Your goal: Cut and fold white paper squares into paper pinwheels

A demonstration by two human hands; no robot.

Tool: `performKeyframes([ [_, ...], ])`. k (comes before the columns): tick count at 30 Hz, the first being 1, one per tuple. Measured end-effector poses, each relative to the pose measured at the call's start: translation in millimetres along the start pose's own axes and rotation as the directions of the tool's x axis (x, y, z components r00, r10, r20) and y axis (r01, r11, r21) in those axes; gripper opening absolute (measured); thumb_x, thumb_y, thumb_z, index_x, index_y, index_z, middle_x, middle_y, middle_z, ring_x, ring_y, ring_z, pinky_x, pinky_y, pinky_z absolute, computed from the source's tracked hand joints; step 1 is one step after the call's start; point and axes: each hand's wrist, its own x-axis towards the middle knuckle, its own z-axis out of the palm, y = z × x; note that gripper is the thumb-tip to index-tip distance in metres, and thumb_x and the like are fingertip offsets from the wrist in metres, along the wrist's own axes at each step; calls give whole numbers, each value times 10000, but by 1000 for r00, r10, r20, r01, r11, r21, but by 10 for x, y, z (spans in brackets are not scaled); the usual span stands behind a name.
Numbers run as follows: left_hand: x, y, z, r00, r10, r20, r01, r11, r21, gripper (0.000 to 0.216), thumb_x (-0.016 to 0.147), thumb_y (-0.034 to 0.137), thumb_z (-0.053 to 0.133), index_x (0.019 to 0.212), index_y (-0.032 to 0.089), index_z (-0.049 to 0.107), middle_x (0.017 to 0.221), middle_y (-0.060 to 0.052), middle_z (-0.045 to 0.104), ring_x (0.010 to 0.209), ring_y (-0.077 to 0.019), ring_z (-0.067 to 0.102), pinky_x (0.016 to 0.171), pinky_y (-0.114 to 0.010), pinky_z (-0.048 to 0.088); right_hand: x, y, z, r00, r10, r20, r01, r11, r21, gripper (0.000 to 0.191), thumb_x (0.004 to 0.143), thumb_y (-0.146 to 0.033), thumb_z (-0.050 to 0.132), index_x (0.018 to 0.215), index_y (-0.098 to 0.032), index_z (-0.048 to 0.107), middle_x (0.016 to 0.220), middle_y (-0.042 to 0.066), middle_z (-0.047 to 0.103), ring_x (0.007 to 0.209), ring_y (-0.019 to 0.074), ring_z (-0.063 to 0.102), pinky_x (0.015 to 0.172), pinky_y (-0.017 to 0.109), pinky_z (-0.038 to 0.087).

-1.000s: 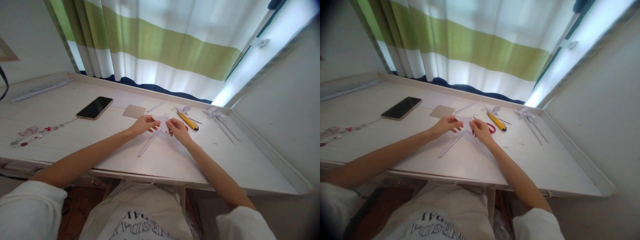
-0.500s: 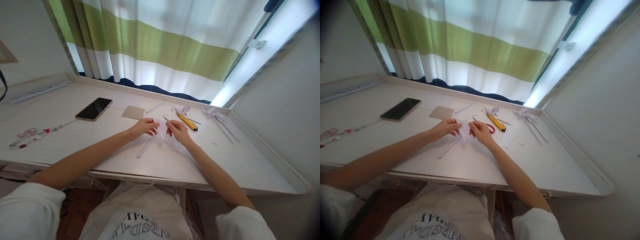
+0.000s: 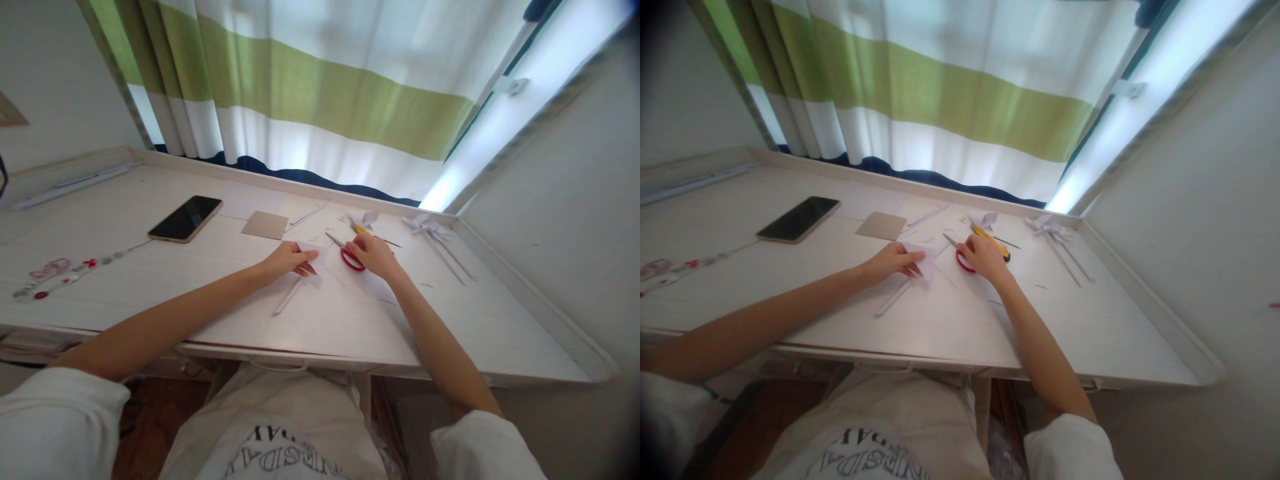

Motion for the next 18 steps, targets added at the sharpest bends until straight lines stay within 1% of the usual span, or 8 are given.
performKeyframes([
  [2, -3, -10, 15, 1000, -14, -2, 14, 1000, -4, 286, 630, 364, 653, 733, 99, 636, 715, -81, 671, 594, -130, 610, 499, -184, 460, 22, 79, 8, 999, 34, 0, -34, 994, -106, 244, 829, -330, 473, 961, -138, 545, 979, 57, 566, 859, 172, 549, 750, 381, 448],
  [4, -12, -16, 33, 1000, -24, -3, 24, 1000, -10, 260, 643, 344, 634, 716, 94, 630, 710, -85, 671, 574, -126, 606, 466, -174, 452, 30, 121, 41, 999, 46, 27, -40, 983, -182, 246, 828, -327, 475, 976, -142, 542, 1004, 60, 560, 875, 176, 546, 759, 384, 447],
  [8, -16, -19, 44, 1000, -23, -6, 23, 999, -33, 251, 682, 305, 562, 816, 99, 616, 762, -97, 676, 570, -139, 610, 349, -149, 375, 37, 148, 93, 996, 56, 75, -34, 962, -271, 233, 837, -312, 464, 988, -152, 541, 1019, 62, 558, 872, 169, 548, 757, 374, 453],
  [10, -9, -20, 38, 1000, -17, -9, 17, 999, -45, 268, 693, 293, 531, 864, 100, 606, 769, -100, 677, 563, -139, 608, 323, -144, 343, 40, 157, 102, 995, 60, 86, -33, 957, -290, 230, 838, -305, 464, 996, -155, 539, 1028, 64, 555, 874, 169, 548, 757, 371, 455],
  [13, 1, -25, 28, 1000, -11, -14, 11, 999, -49, 281, 691, 275, 516, 886, 94, 605, 766, -104, 677, 553, -135, 602, 317, -145, 332, 39, 169, 116, 994, 57, 91, -28, 957, -288, 226, 840, -297, 463, 1003, -159, 537, 1040, 66, 551, 880, 169, 547, 762, 370, 454],
  [18, -10, -30, 32, 1000, 6, -20, -7, 1000, -20, 265, 665, 219, 542, 890, 101, 618, 764, -88, 676, 538, -119, 591, 334, -139, 327, 24, 141, 151, 997, 57, 43, -47, 976, -212, 236, 835, -280, 472, 1027, -154, 527, 1076, 74, 534, 923, 184, 533, 789, 390, 442],
])
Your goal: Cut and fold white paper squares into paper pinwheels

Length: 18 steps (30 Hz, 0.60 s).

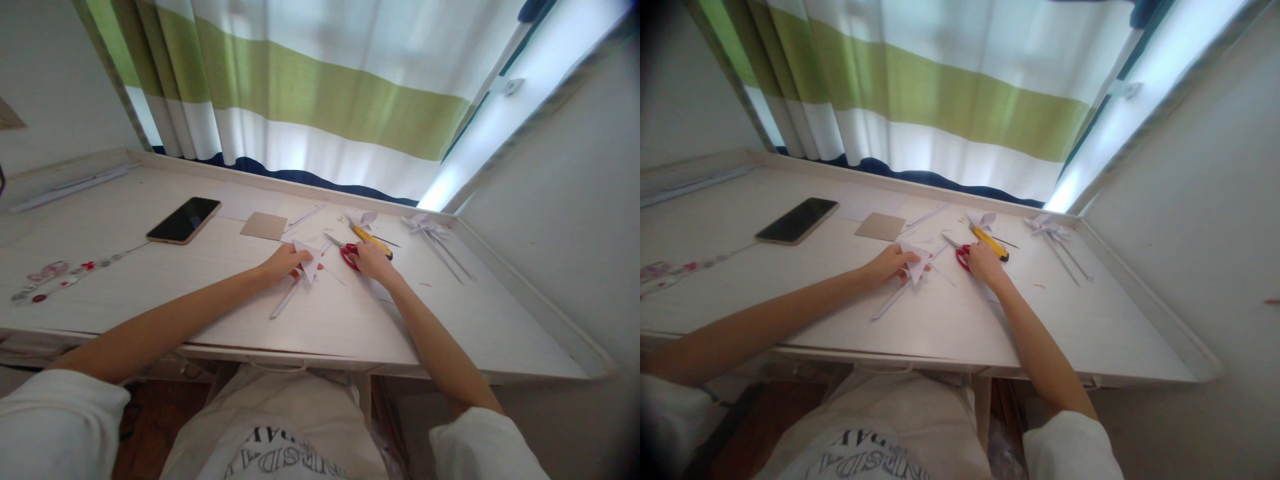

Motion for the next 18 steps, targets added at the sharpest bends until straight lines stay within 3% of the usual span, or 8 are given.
performKeyframes([
  [8, -23, 4, 18, 998, 45, -55, -42, 998, 42, 278, 634, 335, 633, 789, 106, 622, 753, -78, 659, 537, -113, 572, 377, -159, 373, -35, -145, -70, 997, 2, -81, 26, 940, 341, 247, 837, -283, 469, 1039, -148, 514, 1039, 65, 546, 891, 180, 545, 761, 388, 454],
  [14, -7, -3, 31, 989, 97, -107, -94, 995, 35, 288, 680, 380, 581, 759, 104, 605, 642, -50, 627, 465, -103, 538, 362, -173, 365, -103, -326, -74, 993, -96, -67, 116, 727, 677, 250, 816, -273, 510, 1025, -135, 513, 952, 48, 576, 806, 156, 573, 684, 338, 489],
  [18, 1, 10, 14, 971, 161, -175, -153, 986, 59, 287, 683, 386, 578, 703, 101, 606, 548, -17, 582, 415, -75, 480, 349, -162, 349, -143, -428, -76, 992, -102, -68, 115, 579, 807, 211, 814, -261, 512, 981, -131, 510, 865, 25, 576, 714, 125, 570, 616, 288, 490],
])
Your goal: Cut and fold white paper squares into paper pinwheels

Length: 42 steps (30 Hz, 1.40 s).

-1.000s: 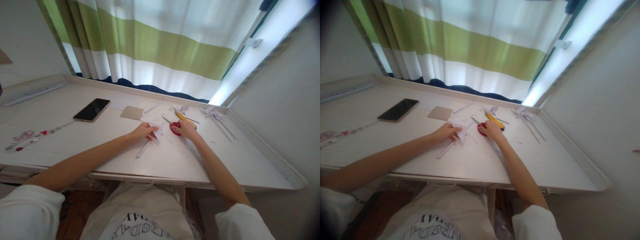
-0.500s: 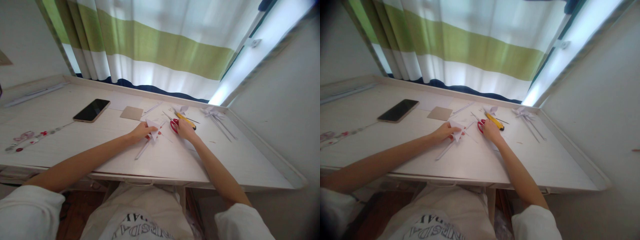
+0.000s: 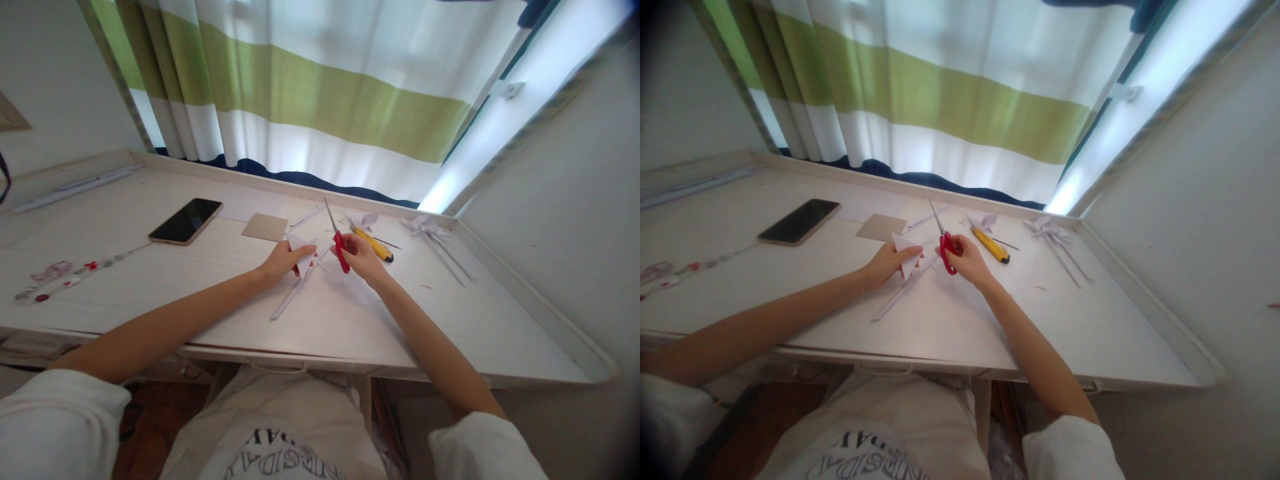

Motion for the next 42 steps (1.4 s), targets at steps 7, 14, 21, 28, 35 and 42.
performKeyframes([
  [7, -18, 74, -30, 991, 100, -87, -96, 994, 47, 282, 690, 382, 582, 687, 102, 619, 473, 14, 526, 377, -56, 431, 321, -146, 324, -63, -89, 85, 986, 85, 143, -110, 978, 178, 199, 835, -302, 472, 918, -126, 514, 687, -25, 520, 509, 65, 485, 457, 203, 421],
  [14, 1, 52, -40, 982, 141, -125, -133, 989, 69, 309, 703, 403, 567, 694, 99, 621, 486, -2, 550, 365, -57, 428, 323, -154, 336, -121, -91, 132, 959, 120, 256, -184, 952, 244, 253, 851, -356, 426, 964, -138, 490, 695, -24, 510, 506, 66, 474, 453, 205, 404],
  [21, 28, 18, -50, 974, 162, -158, -156, 986, 55, 312, 707, 406, 558, 709, 99, 620, 505, -2, 560, 377, -65, 442, 331, -168, 350, -130, -49, 163, 941, 162, 297, -237, 943, 234, 268, 852, -367, 418, 973, -140, 495, 718, -13, 523, 521, 72, 482, 470, 216, 414],
  [28, 36, -7, -55, 970, 177, -165, -172, 984, 41, 297, 723, 385, 549, 714, 96, 619, 507, -1, 554, 381, -60, 446, 326, -152, 343, -130, 0, 184, 939, 146, 310, -231, 938, 258, 262, 853, -355, 420, 974, -137, 502, 764, 0, 538, 567, 85, 506, 513, 238, 437],
  [35, 37, 0, -63, 962, 185, -200, -184, 983, 22, 268, 720, 361, 563, 716, 98, 618, 516, 3, 548, 392, -60, 455, 323, -143, 353, -146, -1, 210, 936, 93, 340, -201, 934, 297, 254, 857, -364, 406, 917, -141, 511, 682, -25, 499, 505, 67, 452, 466, 211, 392],
  [42, 34, 8, -53, 949, 200, -245, -205, 979, 4, 271, 731, 350, 545, 699, 88, 609, 499, 6, 539, 383, -58, 454, 315, -138, 355, -162, -44, 245, 905, 62, 422, -230, 904, 359, 303, 854, -408, 386, 923, -138, 503, 616, -41, 477, 466, 68, 436, 446, 210, 359],
])
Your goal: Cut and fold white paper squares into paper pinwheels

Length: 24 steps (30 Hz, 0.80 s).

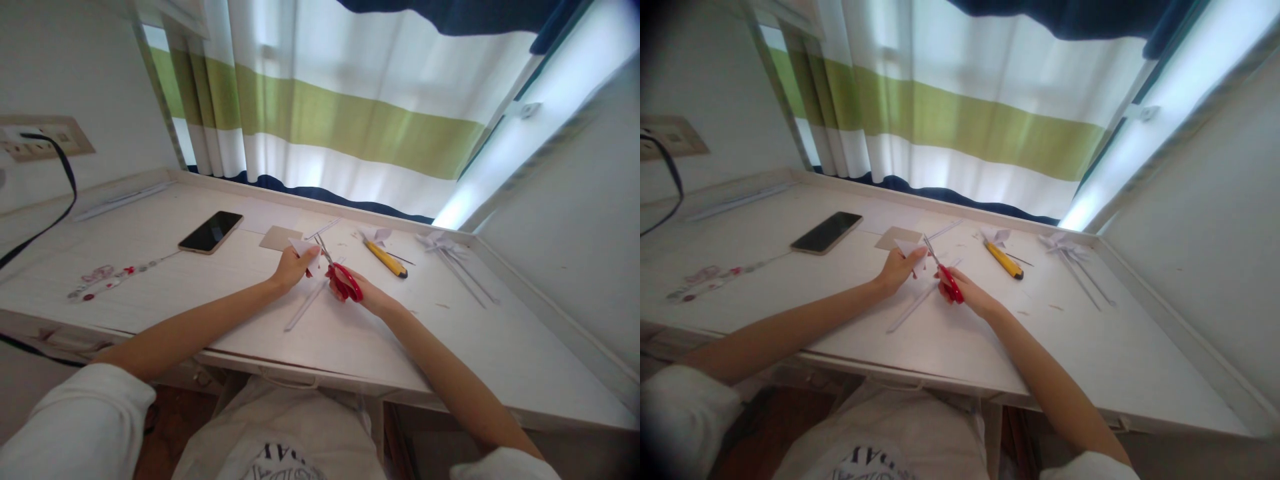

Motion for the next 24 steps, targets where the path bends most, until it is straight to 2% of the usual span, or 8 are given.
performKeyframes([
  [8, 6, 1, -9, 999, 9, -32, -10, 1000, -20, 269, 721, 347, 551, 646, 91, 587, 481, 7, 539, 380, -65, 462, 322, -148, 372, -2, -7, 9, 1000, 7, 25, -8, 999, 52, 356, 810, -483, 415, 901, -150, 500, 586, -37, 488, 472, 82, 447, 452, 221, 336],
  [15, 14, 12, -15, 999, 12, -47, -13, 1000, -22, 254, 729, 332, 538, 661, 92, 590, 499, 8, 550, 407, -71, 479, 328, -148, 371, -14, -23, 16, 999, -22, 49, 17, 996, 89, 304, 829, -428, 421, 892, -142, 501, 580, -39, 478, 463, 75, 436, 441, 214, 337],
  [21, 17, -5, -22, 1000, -24, -16, 24, 999, 20, 279, 769, 331, 518, 647, 86, 571, 500, 8, 528, 415, -73, 468, 348, -165, 378, -16, -20, 13, 998, -29, 52, 23, 994, 106, 298, 835, -410, 424, 901, -132, 509, 572, -44, 471, 458, 69, 436, 425, 202, 341],
  [24, 19, -28, -25, 998, -69, 8, 68, 996, 54, 254, 815, 323, 486, 756, 89, 565, 625, 0, 555, 497, -77, 506, 444, -196, 435, -19, -20, 10, 998, -30, 53, 24, 993, 111, 286, 839, -393, 426, 903, -129, 515, 568, -47, 468, 455, 65, 436, 419, 196, 343],
])
